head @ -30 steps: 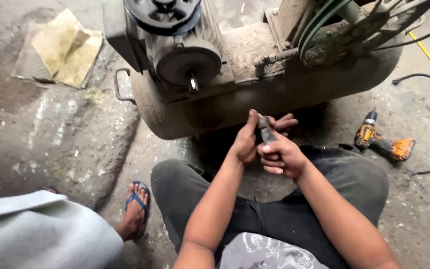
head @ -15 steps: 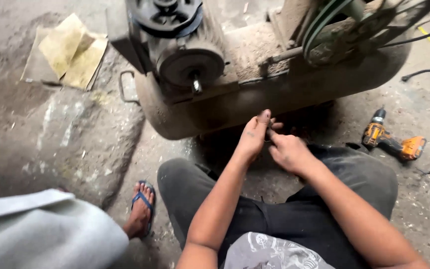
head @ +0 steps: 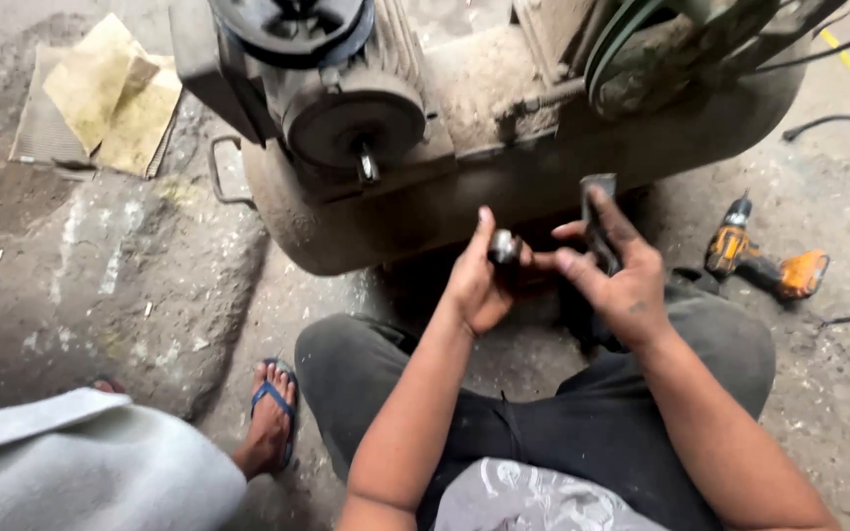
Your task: Filing the inner diameter of a metal pulley to fit it onto a motor shaft
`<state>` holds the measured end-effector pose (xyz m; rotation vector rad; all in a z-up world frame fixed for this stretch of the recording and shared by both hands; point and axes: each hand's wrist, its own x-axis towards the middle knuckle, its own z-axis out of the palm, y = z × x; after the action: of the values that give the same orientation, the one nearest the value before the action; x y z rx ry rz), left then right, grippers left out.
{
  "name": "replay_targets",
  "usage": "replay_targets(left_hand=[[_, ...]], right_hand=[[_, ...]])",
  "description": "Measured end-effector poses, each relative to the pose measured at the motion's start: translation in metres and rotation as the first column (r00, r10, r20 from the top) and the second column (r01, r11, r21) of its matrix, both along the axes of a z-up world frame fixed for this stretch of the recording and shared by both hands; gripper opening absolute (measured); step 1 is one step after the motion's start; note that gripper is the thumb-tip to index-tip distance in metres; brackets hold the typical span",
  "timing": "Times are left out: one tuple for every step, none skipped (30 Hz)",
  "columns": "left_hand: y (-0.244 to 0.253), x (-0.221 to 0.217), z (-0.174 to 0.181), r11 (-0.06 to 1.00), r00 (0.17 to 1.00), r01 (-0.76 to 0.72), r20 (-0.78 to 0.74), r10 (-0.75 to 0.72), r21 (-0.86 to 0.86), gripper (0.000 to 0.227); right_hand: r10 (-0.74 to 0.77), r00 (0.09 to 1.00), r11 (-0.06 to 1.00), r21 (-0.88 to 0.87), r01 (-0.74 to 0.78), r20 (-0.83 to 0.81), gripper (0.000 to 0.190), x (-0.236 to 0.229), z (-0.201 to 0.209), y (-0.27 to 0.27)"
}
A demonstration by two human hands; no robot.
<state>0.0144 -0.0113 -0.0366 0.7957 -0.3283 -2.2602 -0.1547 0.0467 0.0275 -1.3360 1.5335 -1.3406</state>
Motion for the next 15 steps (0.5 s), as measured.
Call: replay_targets(left_hand=[[-0.002,-0.005,-0.006,0.999,1.000,0.017,-0.008,-0.017,0.028,0.085],[0.008,-0.008,-0.014,0.996,0.999,0.031,-0.011,-0.030,0.083,0.084],[0.011,-0.009,-0.001,0.995,0.999,0.032,-0.012,-0.031,0.096,0.084],[0.011,-0.009,0.011,0.994,0.999,-0.001,0.038,-0.003,0.112,0.078],[0.011,-0.010,0.025,0.991,0.996,-0.034,0.087,0.023,0.126,0.072],[0.013,-0.012,0.024,0.991,0.996,-0.035,0.086,0.024,0.127,0.072],[0.014,-0.014,0.024,0.990,0.983,-0.054,0.179,0.030,0.127,0.072],[0.017,-0.016,0.024,0.989,0.962,-0.076,0.269,0.040,0.127,0.078],[0.018,-0.018,0.023,0.988,0.963,-0.081,0.267,0.044,0.129,0.078],[0.021,-0.019,0.021,0.997,0.943,-0.032,0.331,0.009,0.065,0.086],[0.023,-0.020,0.020,1.000,0.918,0.022,0.397,-0.022,0.004,0.096],[0.021,-0.018,0.021,1.000,0.918,0.020,0.395,-0.021,0.006,0.096],[0.020,-0.016,0.021,0.984,0.857,0.144,0.511,-0.071,-0.104,0.092],[0.018,-0.015,0.022,0.941,0.777,0.274,0.621,-0.097,-0.196,0.097],[0.019,-0.013,0.023,0.943,0.780,0.269,0.619,-0.094,-0.196,0.097]], right_hand=[[0.053,0.991,0.998,-0.019,-0.051,0.119,0.078,0.004,0.002,-0.003],[0.106,0.964,0.994,-0.019,-0.105,0.243,0.085,0.011,0.001,0.004],[0.102,0.964,0.995,-0.006,-0.104,0.244,0.085,0.013,0.000,0.004],[0.112,0.978,0.994,-0.031,-0.109,0.177,0.084,0.017,-0.001,0.001],[0.121,0.987,0.992,-0.056,-0.115,0.109,0.083,0.021,-0.002,-0.001],[0.121,0.987,0.992,-0.056,-0.116,0.108,0.083,0.020,0.001,-0.002],[0.095,0.995,0.995,-0.017,-0.095,0.001,0.080,0.020,0.003,-0.003],[0.076,0.991,0.997,0.022,-0.074,-0.108,0.076,0.019,0.006,-0.005],[0.081,0.991,0.997,0.023,-0.079,-0.110,0.076,0.018,0.006,-0.008],[0.098,0.989,0.992,0.067,-0.106,0.112,0.075,0.018,0.007,-0.011],[0.099,0.939,0.984,0.105,-0.141,0.329,0.073,0.018,0.008,-0.014],[0.101,0.939,0.984,0.107,-0.143,0.328,0.073,0.012,-0.006,-0.016],[0.024,0.869,0.967,0.208,-0.145,0.494,0.069,0.005,-0.019,-0.017],[-0.069,0.771,0.938,0.304,-0.166,0.633,0.065,-0.002,-0.032,-0.019],[-0.066,0.773,0.937,0.306,-0.169,0.631,0.065,0.004,-0.019,-0.019]])
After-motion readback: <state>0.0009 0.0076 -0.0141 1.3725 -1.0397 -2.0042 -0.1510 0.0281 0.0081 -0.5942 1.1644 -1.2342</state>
